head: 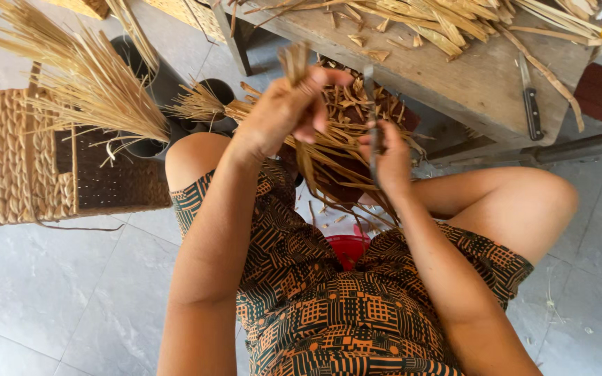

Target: The person sits on the floor and trims dried palm leaves with scissors, cutting strips one at a time and placing trimmed pieces on the table while discarding scraps. They repeatedly pick up new leaves from the table and continue cutting them into shorter sections.

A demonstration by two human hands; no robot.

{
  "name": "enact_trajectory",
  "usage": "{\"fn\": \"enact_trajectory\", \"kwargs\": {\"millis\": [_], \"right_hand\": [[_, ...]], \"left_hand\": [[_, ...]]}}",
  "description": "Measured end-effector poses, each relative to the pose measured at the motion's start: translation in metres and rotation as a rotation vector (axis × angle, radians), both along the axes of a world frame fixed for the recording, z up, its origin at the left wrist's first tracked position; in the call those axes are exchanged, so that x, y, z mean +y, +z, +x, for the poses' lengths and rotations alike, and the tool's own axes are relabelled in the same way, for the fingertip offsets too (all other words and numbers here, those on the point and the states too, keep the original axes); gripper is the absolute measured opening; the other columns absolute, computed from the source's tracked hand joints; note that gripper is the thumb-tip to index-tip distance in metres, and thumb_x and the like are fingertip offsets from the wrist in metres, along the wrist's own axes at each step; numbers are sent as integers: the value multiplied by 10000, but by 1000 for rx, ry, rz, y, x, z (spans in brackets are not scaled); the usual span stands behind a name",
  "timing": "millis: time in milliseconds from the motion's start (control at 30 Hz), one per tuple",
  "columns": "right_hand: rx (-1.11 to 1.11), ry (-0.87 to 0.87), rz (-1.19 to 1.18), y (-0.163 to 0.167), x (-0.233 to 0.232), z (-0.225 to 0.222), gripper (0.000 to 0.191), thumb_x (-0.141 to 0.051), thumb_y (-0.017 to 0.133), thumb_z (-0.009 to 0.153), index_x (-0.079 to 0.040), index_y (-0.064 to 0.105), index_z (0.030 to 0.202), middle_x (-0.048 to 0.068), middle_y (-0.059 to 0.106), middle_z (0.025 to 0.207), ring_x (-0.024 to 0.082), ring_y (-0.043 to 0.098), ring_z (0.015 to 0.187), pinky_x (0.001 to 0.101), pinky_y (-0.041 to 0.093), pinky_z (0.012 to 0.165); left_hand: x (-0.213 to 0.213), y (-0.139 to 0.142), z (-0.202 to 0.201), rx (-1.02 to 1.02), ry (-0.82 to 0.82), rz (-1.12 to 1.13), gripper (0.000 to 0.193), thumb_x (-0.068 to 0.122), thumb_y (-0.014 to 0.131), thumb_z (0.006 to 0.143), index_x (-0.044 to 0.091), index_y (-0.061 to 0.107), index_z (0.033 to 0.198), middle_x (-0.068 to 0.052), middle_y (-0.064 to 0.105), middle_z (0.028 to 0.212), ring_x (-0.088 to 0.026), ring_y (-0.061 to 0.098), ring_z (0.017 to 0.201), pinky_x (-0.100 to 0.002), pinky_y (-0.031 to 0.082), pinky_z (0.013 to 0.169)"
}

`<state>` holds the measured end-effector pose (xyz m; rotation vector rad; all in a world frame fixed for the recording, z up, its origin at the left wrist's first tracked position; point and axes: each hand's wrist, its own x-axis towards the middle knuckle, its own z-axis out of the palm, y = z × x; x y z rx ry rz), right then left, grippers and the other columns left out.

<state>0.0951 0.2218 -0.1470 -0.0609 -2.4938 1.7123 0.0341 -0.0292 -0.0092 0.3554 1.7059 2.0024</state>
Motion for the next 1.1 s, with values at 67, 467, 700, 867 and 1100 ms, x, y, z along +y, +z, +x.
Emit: {"fn": "enact_trajectory", "kwargs": {"millis": [67, 467, 700, 867, 1100], "right_hand": [[30, 26, 197, -3, -27, -6, 533, -41, 781, 853, -144, 586, 1339, 79, 744, 1055, 217, 701, 947, 349, 558, 813], [26, -45, 340, 8, -42, -22, 438, -51, 766, 884, -134, 636, 1295, 97, 727, 970, 265, 718, 901, 377, 543, 758], [188, -149, 50, 16, 5, -13, 509, 13, 798, 875, -77, 590, 1331, 19, 698, 1005, 120, 681, 927, 269, 562, 819], [150, -143, -157, 42, 16, 16, 495, 78, 775, 892, -65, 599, 1333, 12, 689, 987, 86, 649, 906, 235, 547, 805], [14, -59, -388, 50, -3, 39, 497, 52, 785, 874, -57, 605, 1324, 25, 698, 975, 90, 601, 847, 237, 482, 770]], "left_hand": [[-12, 3, -1, -58, 144, 196, 445, 418, 537, 1075, 45, 726, 1226, 8, 540, 621, -64, 419, 451, -244, 337, 401], [-20, -27, -15, -174, 291, 350, 279, 290, 644, 1043, 58, 713, 1182, 34, 540, 684, -40, 355, 492, -228, 294, 434], [7, -66, -25, -203, 291, 135, 312, 278, 584, 1036, 46, 731, 1184, -19, 668, 751, -54, 416, 461, -237, 323, 389], [45, -80, -18, -187, 270, -28, 366, 313, 545, 1046, 64, 673, 1282, -45, 773, 995, -63, 588, 558, -216, 424, 451], [58, -59, -5, -87, 207, 307, 374, 307, 612, 1039, 68, 677, 1319, 5, 764, 1022, -35, 585, 682, -181, 418, 561]]}}
